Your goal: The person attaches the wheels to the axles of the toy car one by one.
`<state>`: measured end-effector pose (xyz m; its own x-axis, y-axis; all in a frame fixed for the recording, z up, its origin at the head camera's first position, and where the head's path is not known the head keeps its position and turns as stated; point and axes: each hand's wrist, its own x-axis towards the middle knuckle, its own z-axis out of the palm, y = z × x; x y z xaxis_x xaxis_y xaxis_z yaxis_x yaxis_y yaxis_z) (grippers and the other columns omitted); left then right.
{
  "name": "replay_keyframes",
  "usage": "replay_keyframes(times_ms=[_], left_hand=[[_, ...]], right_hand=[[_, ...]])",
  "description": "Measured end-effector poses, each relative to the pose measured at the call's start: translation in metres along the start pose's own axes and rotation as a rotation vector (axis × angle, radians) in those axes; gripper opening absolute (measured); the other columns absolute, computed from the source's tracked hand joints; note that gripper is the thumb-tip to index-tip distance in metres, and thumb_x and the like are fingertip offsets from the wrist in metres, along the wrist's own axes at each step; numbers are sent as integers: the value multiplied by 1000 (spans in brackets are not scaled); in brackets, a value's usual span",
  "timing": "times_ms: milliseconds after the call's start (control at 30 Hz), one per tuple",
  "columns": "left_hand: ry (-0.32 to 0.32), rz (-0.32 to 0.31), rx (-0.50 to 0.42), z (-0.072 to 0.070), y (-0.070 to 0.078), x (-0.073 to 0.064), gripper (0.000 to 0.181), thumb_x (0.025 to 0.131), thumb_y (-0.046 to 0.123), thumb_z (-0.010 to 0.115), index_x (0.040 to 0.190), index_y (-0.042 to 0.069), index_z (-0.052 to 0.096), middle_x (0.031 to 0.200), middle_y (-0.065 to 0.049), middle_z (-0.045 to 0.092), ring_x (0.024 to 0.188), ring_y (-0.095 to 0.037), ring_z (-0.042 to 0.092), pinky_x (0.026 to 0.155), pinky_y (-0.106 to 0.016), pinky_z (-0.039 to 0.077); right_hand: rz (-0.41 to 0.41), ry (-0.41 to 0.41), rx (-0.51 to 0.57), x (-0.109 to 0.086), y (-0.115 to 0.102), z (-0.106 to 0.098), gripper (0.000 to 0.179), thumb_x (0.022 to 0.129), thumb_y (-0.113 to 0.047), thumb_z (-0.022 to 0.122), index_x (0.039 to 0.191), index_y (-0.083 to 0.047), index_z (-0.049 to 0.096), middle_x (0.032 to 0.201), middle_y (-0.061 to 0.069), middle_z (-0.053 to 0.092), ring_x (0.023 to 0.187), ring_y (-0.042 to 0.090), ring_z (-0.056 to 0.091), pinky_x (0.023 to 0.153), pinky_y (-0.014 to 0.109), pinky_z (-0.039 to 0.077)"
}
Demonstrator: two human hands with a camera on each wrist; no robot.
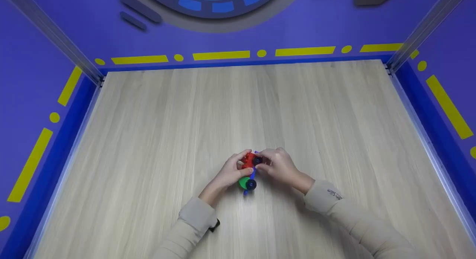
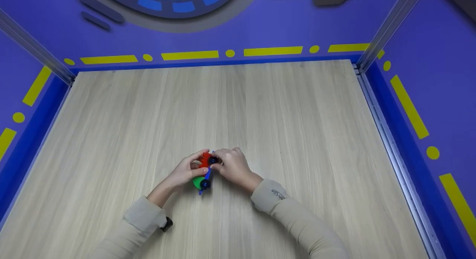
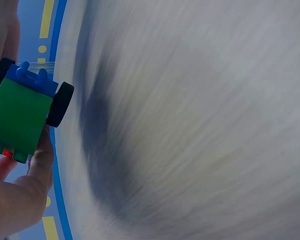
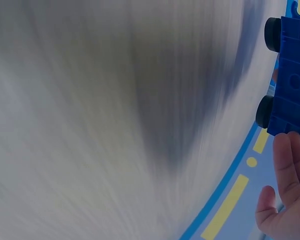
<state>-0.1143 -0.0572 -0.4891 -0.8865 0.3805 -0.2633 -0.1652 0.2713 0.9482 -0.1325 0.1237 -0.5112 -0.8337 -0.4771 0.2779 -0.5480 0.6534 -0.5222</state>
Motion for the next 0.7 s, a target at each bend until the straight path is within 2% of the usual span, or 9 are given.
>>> replay_keyframes(times_ms=[467, 700], left_hand=[[4, -10, 2, 1, -1, 0, 55, 82, 4, 57, 134, 6, 37, 113, -18, 43, 84, -18, 46, 70, -22, 40], [-2, 0, -5, 1, 0, 0, 55, 82, 2, 57, 133, 3, 36, 114, -19, 44, 90, -23, 47, 73, -22, 40]], right_hand=[[-18, 24, 56, -4, 4, 2, 28, 71, -21, 71, 95, -8, 64, 77, -1, 66, 63, 6, 56, 64, 23, 38], [10, 3, 47, -5, 3, 1, 28, 72, -22, 71, 96, -9, 64, 77, -2, 66, 64, 5, 55, 65, 23, 39]])
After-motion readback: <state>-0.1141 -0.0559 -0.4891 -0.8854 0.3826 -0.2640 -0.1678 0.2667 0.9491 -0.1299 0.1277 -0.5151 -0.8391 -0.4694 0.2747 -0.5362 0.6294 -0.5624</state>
